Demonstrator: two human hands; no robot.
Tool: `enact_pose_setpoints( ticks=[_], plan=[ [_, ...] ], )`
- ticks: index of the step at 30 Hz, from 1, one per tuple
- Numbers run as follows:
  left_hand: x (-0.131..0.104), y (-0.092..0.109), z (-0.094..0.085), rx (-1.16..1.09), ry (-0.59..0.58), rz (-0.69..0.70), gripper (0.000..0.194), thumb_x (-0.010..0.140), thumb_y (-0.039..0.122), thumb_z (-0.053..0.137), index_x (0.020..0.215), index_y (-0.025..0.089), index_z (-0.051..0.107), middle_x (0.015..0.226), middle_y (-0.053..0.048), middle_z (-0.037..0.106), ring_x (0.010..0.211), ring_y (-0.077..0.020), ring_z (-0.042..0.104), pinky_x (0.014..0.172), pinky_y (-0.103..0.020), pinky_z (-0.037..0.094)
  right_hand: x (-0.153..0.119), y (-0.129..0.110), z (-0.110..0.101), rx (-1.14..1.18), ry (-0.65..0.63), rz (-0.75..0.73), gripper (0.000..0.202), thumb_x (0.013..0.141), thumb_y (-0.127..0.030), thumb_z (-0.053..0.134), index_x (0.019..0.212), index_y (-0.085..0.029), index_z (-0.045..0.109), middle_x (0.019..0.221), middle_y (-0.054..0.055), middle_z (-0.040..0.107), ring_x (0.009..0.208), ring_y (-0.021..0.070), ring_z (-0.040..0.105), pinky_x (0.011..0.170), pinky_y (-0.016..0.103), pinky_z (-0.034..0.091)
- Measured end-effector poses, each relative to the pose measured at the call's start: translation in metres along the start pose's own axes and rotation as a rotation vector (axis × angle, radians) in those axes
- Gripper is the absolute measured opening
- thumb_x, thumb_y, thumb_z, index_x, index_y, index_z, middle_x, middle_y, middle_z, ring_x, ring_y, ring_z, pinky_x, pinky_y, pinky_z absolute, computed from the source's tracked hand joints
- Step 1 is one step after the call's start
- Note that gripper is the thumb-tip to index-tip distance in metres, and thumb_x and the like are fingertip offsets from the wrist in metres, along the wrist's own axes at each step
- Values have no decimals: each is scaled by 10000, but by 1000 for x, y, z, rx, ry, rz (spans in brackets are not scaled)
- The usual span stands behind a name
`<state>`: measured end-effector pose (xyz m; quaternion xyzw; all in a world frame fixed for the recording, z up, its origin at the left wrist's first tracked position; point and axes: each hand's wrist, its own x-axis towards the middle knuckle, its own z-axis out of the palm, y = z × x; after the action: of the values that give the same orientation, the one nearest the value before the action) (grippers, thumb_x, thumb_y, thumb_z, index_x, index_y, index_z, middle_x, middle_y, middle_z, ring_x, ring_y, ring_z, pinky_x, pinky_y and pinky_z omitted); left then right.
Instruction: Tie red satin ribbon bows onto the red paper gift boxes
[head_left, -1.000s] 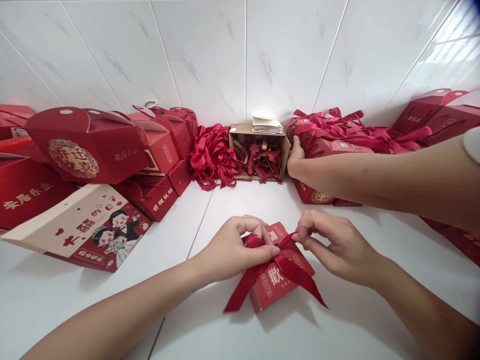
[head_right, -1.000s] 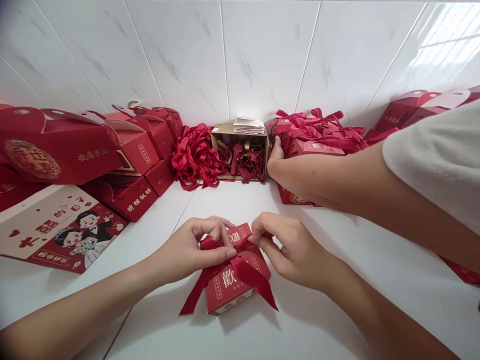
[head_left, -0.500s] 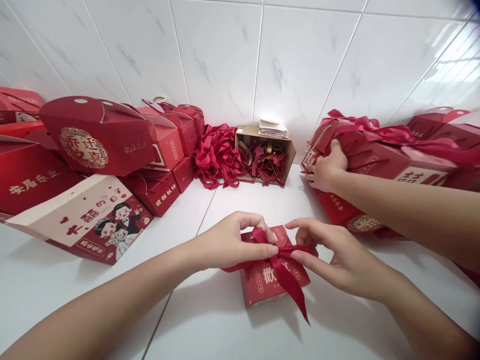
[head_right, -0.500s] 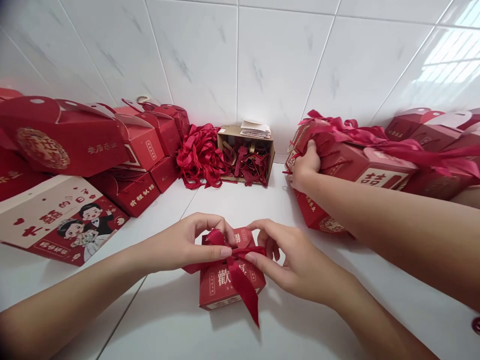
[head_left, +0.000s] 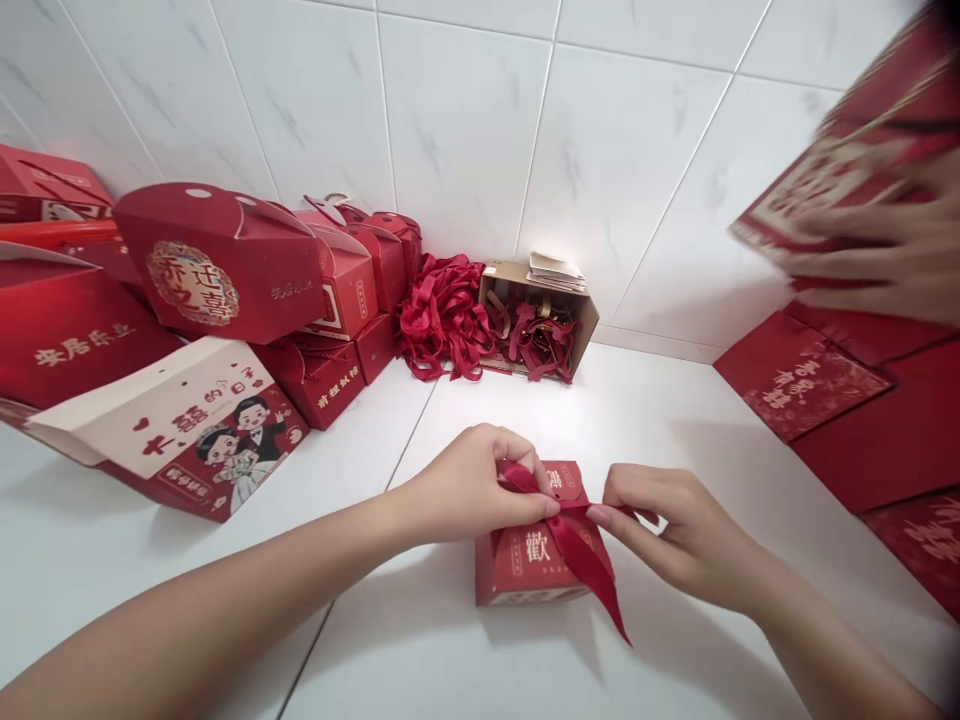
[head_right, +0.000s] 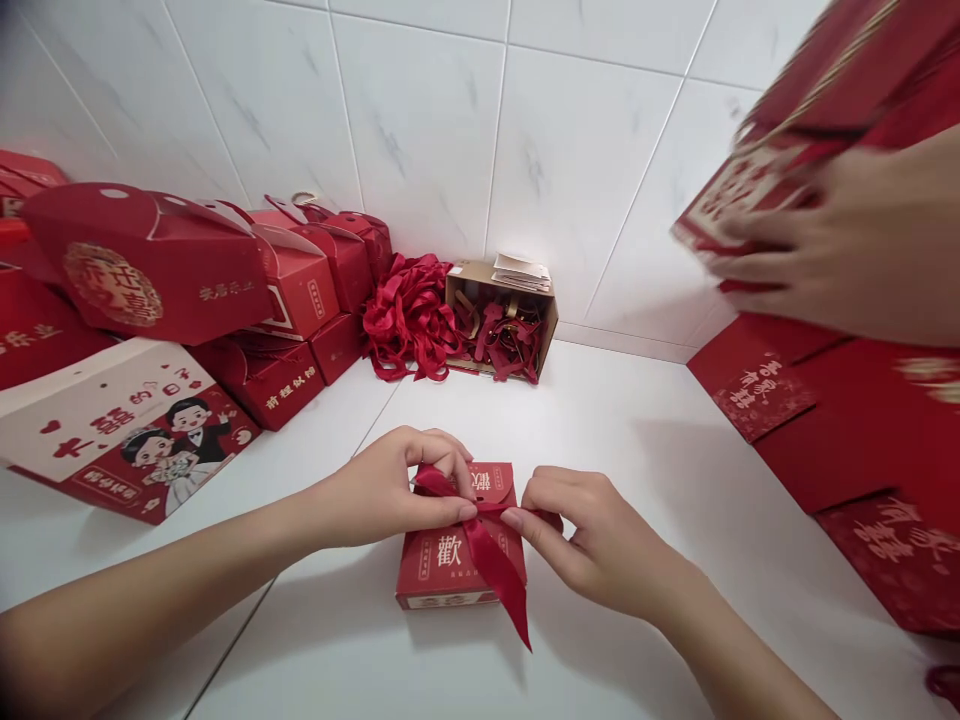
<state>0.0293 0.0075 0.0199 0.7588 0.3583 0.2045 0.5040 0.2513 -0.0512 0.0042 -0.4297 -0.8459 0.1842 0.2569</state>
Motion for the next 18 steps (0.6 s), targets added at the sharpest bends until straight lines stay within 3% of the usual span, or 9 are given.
enact_pose_setpoints(
  ticks=[7,18],
  plan=[
    [3,-5,2,14,23,7,183,674,266,697,580,167,576,831,-37,706,900,-230,635,799,-324,457,1,8,-2,-11,-13,-35,306,945,-229,472,660,-186,370,607,-29,404,534,82,325,486,215,276],
    [8,-12,3,-43,-16,19,132,651,241,723,619,160,624,904,-65,701,906,-240,642,770,-334,477,0,12,-10,-68,-43,-59,289,947,-233,479,669,-185,414,617,-27,410,540,85,327,485,217,285]
  ],
)
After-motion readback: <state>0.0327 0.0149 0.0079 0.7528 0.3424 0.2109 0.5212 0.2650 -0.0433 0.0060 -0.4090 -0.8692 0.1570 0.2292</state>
